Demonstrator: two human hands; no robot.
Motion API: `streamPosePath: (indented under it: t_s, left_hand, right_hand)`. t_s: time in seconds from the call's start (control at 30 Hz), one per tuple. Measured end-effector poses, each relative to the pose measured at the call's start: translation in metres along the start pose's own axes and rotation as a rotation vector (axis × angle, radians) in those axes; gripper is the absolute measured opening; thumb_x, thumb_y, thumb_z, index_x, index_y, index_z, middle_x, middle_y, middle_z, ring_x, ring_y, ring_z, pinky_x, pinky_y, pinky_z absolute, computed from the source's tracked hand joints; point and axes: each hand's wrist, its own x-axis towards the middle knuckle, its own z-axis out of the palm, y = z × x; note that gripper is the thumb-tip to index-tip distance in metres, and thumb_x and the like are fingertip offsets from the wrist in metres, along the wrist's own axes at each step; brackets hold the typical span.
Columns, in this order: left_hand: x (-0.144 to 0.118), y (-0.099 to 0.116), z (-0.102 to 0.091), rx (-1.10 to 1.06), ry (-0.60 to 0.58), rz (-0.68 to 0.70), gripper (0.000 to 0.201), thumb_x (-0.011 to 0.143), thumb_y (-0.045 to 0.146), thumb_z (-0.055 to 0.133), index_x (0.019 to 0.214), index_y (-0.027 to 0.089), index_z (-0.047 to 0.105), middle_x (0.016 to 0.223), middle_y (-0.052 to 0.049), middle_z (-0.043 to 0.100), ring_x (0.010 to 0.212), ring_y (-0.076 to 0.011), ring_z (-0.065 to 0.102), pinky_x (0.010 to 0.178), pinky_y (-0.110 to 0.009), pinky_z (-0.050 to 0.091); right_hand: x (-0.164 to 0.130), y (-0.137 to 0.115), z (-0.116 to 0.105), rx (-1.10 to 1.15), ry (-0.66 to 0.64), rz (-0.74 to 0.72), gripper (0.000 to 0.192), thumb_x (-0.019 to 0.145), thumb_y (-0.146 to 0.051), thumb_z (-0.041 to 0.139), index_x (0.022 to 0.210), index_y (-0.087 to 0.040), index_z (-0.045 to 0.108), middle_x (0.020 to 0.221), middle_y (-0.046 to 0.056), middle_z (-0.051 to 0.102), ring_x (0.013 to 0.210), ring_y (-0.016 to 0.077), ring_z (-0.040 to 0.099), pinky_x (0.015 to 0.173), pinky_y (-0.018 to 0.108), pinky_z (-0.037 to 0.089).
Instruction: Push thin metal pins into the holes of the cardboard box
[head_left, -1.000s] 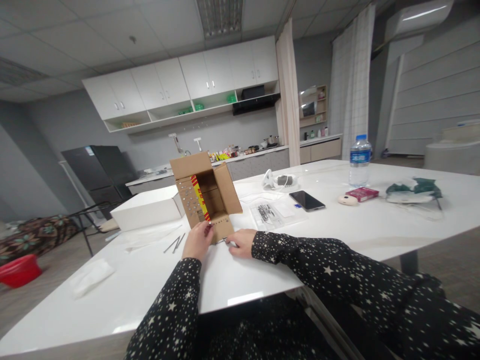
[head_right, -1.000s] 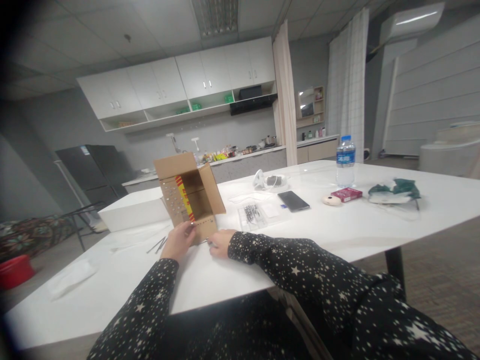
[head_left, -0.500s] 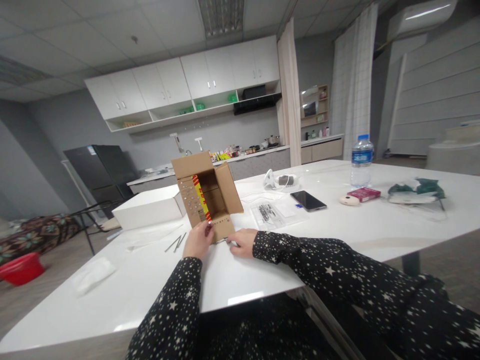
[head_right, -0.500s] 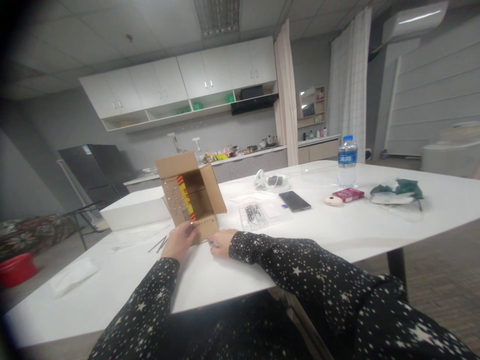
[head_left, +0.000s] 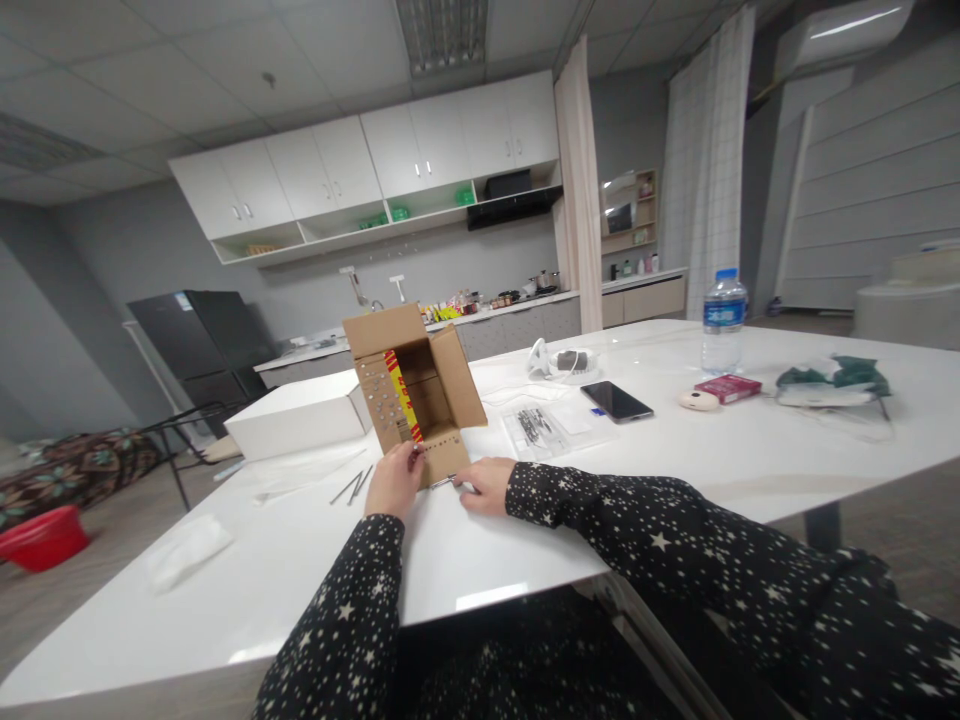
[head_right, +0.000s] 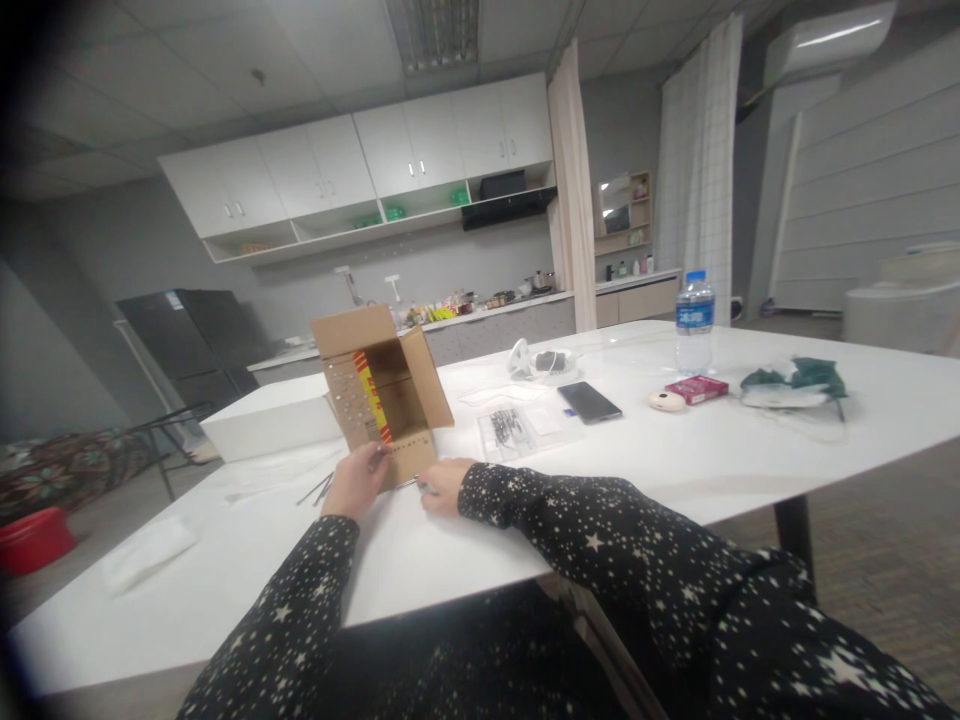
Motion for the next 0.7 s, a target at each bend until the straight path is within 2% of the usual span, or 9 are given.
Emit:
streamPosePath:
  t_s: [0.43, 0.7]
  left_hand:
    - [0.0003, 0.0005, -0.0010, 0.023, 0.041, 0.032, 0.019, 0.081, 0.022, 0.045, 0.088, 0.020, 0.063, 0.084, -0.006, 0.067, 0.075, -0.0192, 0.063, 0.070, -0.031, 0.049]
    - [-0.0002, 0.0027, -0.0036, 0.036, 0.024, -0.001, 0.020, 0.083, 0.024, 0.044, 0.088, 0.020, 0.063, 0.086, -0.007, 0.068, 0.075, -0.0196, 0.063, 0.068, -0.031, 0.048]
  right_hand:
    - [-0.0017, 0.0008, 0.0008, 0.005, 0.018, -0.017, 0.036, 0.078, -0.031, 0.044, 0.107, -0.022, 0.062, 0.092, 0.007, 0.070, 0.086, 0.0234, 0.063, 0.068, 0.030, 0.044]
    - [-0.0010, 0.0000, -0.0001, 0.005, 0.009, -0.003, 0.037, 0.077, -0.031, 0.044, 0.107, -0.022, 0.062, 0.093, 0.007, 0.070, 0.086, 0.0233, 0.063, 0.069, 0.030, 0.044]
